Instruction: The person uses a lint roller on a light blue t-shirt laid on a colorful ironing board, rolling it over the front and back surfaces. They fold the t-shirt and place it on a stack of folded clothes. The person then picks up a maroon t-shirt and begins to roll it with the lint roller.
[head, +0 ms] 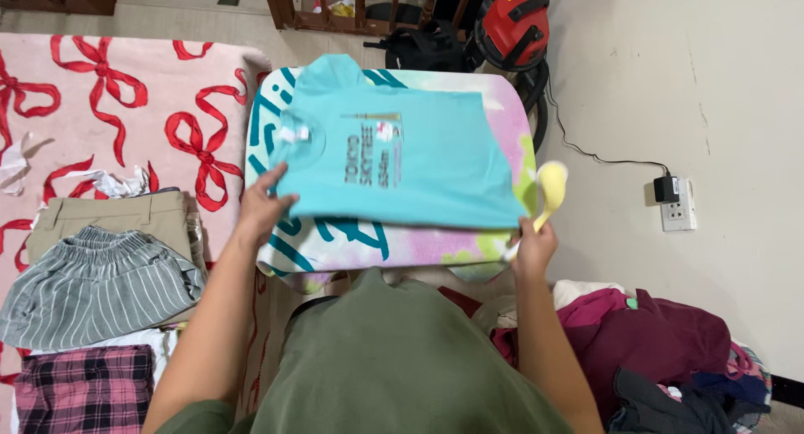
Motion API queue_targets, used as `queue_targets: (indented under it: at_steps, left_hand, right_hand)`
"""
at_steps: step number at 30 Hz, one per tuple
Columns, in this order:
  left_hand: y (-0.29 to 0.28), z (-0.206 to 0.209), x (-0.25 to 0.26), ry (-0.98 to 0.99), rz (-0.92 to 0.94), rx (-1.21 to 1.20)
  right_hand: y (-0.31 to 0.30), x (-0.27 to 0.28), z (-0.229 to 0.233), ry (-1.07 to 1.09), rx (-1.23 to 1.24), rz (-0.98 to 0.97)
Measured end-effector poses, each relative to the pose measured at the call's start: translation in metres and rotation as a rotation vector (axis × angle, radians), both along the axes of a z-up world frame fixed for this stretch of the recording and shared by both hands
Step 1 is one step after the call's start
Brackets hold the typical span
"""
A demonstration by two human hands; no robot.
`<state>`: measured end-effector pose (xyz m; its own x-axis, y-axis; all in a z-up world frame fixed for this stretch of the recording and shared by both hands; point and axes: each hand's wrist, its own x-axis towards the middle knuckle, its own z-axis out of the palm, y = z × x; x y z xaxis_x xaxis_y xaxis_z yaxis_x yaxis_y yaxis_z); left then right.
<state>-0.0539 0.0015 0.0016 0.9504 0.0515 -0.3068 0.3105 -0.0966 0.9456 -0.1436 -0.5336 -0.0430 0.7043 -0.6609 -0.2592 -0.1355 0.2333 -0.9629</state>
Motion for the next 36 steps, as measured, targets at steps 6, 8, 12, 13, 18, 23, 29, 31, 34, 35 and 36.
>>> queue_targets:
  at_steps: [6, 8, 12, 13, 18, 23, 29, 31, 34, 35, 36]
  left_hand:
    - [0.009, -0.09, -0.078, -0.063, -0.13, 0.334]
    - [0.014, -0.123, -0.092, 0.107, -0.119, 0.375]
    - [0.027, -0.161, -0.062, -0.087, 0.056, 0.163]
    - [0.028, -0.164, -0.039, -0.12, 0.099, 0.195]
    - [0.018, -0.16, 0.075, -0.163, 0.05, 0.216]
    - [0.009, -0.16, 0.118, -0.166, -0.059, 0.609]
    - [0.011, -0.162, 0.117, -0.094, 0.024, 0.427]
    - [0.01, -0.155, 0.117, 0.023, 0.078, 0.226]
    - [0.005, -0.141, 0.116, 0.084, 0.133, 0.252]
    - [0.004, -0.137, 0.111, 0.084, 0.176, 0.265]
    - [0.001, -0.133, 0.109, 0.08, 0.216, 0.277]
  right_hand:
    - [0.013, -0.067, -0.037, 0.212, -0.155, -0.048]
    - [0.013, -0.07, -0.026, 0.276, -0.371, -0.041]
    - [0.019, -0.023, 0.026, 0.154, -0.813, 0.214]
    - [0.033, 0.005, 0.036, 0.057, -0.762, 0.37]
    - [0.176, 0.138, 0.067, 0.187, -0.935, 1.018]
    - [0.281, 0.208, 0.083, 0.234, -1.288, 1.329]
    - [0.154, 0.246, 0.084, 0.565, -1.476, 1.423]
    - [0.071, 0.239, 0.094, 0.733, -1.424, 1.344]
    - [-0.018, 0.223, 0.116, 0.767, -1.607, 1.279]
    - [-0.035, 0.219, 0.123, 0.864, -1.602, 1.251]
    - [-0.045, 0.218, 0.13, 0.9, -1.631, 1.22]
